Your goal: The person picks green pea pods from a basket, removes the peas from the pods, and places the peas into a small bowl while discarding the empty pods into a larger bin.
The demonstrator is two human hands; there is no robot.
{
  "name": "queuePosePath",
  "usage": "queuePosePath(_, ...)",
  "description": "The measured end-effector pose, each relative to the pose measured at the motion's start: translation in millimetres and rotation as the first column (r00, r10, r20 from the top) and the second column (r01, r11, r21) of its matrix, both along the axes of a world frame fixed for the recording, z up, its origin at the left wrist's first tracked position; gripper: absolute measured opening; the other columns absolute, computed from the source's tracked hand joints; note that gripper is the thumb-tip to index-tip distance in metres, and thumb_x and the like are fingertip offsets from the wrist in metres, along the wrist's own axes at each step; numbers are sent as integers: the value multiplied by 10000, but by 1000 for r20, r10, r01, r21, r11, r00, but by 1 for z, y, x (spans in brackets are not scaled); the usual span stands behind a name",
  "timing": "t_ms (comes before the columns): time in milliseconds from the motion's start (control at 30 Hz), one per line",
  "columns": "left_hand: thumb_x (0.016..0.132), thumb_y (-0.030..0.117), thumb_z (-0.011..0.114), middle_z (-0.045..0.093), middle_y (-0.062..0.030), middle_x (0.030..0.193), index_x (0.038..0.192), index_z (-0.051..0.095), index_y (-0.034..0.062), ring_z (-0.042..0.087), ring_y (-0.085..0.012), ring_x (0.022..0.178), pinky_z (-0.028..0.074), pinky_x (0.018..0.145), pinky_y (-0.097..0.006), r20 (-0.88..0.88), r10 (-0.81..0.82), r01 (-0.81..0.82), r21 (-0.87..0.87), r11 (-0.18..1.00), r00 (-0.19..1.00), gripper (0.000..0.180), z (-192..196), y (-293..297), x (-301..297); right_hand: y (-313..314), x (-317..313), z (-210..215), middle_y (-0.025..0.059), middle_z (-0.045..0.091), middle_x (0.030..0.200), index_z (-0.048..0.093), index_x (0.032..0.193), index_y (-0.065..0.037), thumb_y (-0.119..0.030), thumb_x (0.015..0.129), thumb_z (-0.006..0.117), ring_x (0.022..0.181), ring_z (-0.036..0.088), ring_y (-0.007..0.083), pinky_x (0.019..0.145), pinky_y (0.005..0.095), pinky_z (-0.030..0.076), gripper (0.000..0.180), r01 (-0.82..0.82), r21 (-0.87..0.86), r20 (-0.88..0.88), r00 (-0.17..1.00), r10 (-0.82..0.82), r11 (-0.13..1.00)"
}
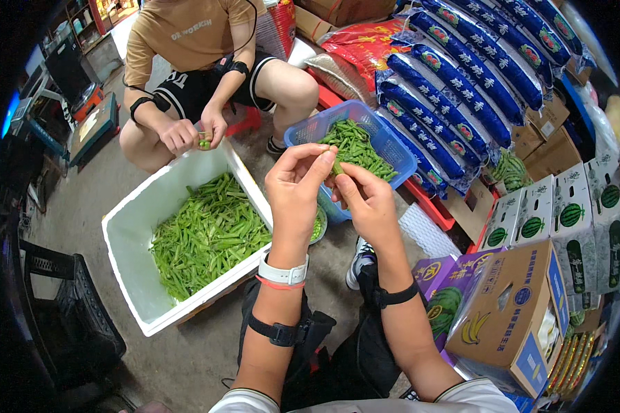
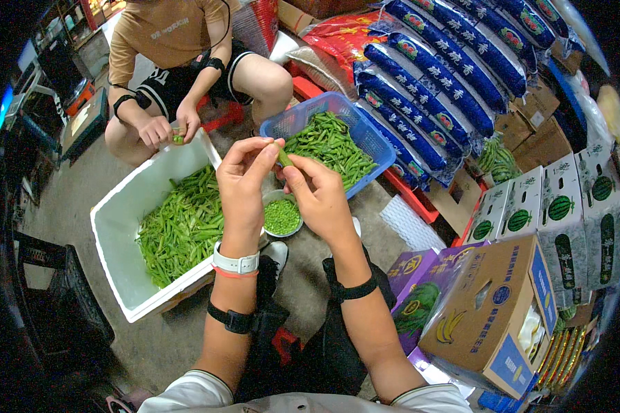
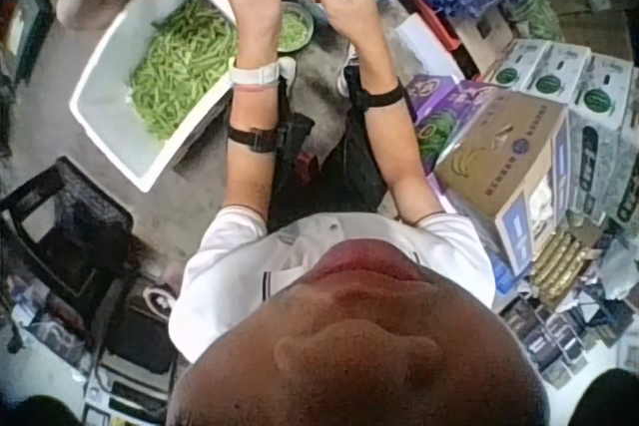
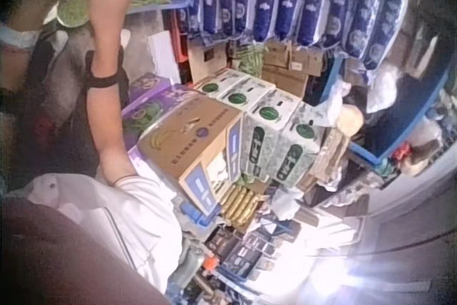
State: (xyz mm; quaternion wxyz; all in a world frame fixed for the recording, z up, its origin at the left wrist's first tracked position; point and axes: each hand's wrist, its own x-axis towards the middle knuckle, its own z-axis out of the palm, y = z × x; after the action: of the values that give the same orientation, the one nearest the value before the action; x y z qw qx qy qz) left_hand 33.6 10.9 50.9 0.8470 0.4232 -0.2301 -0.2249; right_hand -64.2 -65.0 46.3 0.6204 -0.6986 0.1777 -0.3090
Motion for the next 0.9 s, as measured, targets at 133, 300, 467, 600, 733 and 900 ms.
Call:
queuePosePath(133, 865, 45, 657, 694, -141, 982, 991, 639, -1, 643, -128, 810, 522, 722, -257, 37, 10, -10, -4, 1000, 999, 135, -5, 0, 5, 1, 11, -6, 118, 638, 861, 613, 1079, 69, -76, 916, 572, 724, 610, 167, 655, 271, 481, 222, 122, -382, 71, 992, -102, 916)
queuePosePath(300, 876, 58, 648, 694, -150, 993, 997, 638, -16, 648, -130, 804, 539, 759, -269, 12, -32, 32, 18, 999, 999, 142, -5, 1, 12, 3, 9, -4, 128, 612, 812, 611, 1063, 76, -75, 916, 562, 701, 601, 187, 645, 296, 468, 217, 143, -336, 51, 990, -133, 931)
queuePosePath(467, 887, 59, 631, 686, -170, 1021, 1012, 629, -28, 659, -145, 833, 549, 788, -290, 89, -32, 29, 37, 999, 996, 153, -7, 4, 13, -1, 6, -5, 128, 610, 801, 612, 1063, 80, -74, 917, 564, 685, 594, 192, 629, 291, 461, 218, 146, -372, 69, 989, -130, 917)
queuePosePath(600, 890, 46, 613, 680, -165, 1021, 992, 615, -23, 660, -162, 853, 544, 798, -298, 37, -66, 66, 24, 998, 997, 123, -13, 4, 16, 4, 4, 2, 135, 613, 802, 621, 1050, 74, -78, 908, 580, 682, 596, 207, 623, 302, 461, 212, 142, -310, 65, 990, -128, 940)
queuePosePath(733, 888, 32, 595, 676, -152, 991, 957, 599, -12, 654, -176, 881, 535, 803, -305, 33, -126, 126, 15, 992, 991, 82, -14, 5, 17, 4, 1, 7, 148, 616, 807, 635, 1031, 64, -80, 894, 601, 679, 597, 233, 618, 318, 461, 202, 134, -437, 20, 990, -140, 889)
queuePosePath(900, 876, 17, 604, 683, -147, 959, 917, 600, -3, 653, -149, 847, 540, 772, -269, -41, -138, 137, -29, 990, 990, 45, -12, 1, 11, 0, -1, 1, 158, 623, 810, 639, 1023, 63, -84, 889, 609, 683, 601, 248, 621, 323, 462, 201, 174, -474, 62, 984, -164, 863)
